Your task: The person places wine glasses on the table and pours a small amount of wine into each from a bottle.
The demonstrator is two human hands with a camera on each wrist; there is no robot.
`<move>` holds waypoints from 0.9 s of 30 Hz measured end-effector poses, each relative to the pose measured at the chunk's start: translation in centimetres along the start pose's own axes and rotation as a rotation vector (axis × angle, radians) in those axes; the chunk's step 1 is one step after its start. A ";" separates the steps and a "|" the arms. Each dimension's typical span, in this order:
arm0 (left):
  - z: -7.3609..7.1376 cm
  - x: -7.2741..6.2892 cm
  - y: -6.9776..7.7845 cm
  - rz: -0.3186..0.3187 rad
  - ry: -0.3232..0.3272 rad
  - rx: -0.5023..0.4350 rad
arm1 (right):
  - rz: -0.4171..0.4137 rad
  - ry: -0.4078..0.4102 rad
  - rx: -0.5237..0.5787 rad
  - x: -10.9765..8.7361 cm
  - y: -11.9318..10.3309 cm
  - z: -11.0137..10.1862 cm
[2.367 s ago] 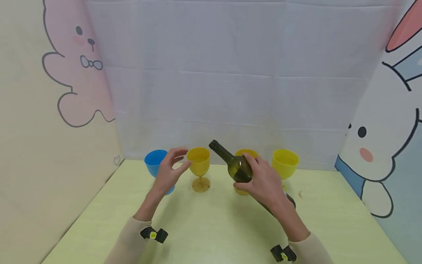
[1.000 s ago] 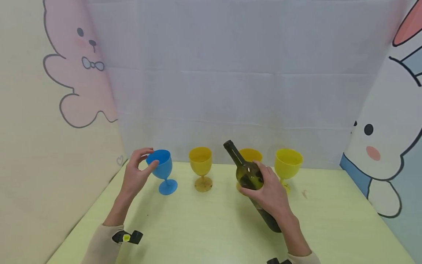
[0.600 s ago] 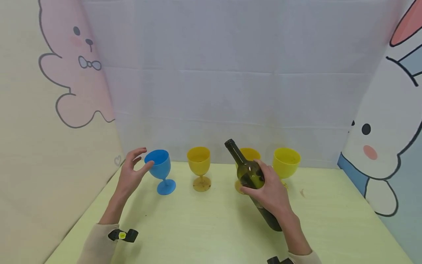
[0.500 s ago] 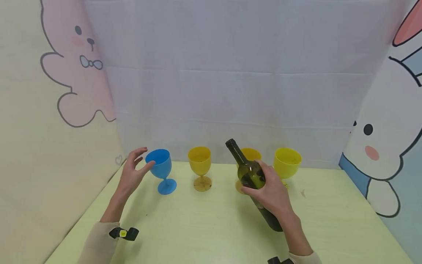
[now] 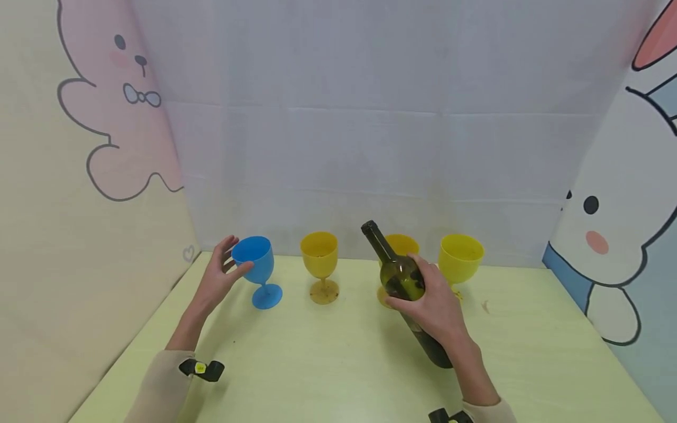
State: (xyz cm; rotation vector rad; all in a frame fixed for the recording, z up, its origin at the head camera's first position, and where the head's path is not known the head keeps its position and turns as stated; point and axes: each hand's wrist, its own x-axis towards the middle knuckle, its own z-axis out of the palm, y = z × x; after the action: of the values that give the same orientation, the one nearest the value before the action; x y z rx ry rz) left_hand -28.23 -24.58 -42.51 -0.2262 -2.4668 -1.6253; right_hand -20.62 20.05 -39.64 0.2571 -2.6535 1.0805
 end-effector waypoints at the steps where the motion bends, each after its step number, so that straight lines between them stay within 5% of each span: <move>1: 0.1 0.1 -0.1 -0.004 -0.007 0.001 | -0.003 0.004 0.000 0.0 0.0 0.0; 14: 1.1 1.0 -0.1 -0.116 -0.035 0.008 | 0.002 -0.005 -0.008 0.1 0.3 0.2; 27: 1.8 1.4 -1.2 -0.106 -0.004 -0.018 | -0.012 0.011 -0.029 0.0 -0.5 0.8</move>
State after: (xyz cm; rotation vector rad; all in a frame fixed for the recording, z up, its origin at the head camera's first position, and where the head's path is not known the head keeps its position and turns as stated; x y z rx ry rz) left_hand -29.95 -23.35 -43.98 -0.1029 -2.5080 -1.6896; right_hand -20.59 19.15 -39.84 0.2606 -2.6525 1.0358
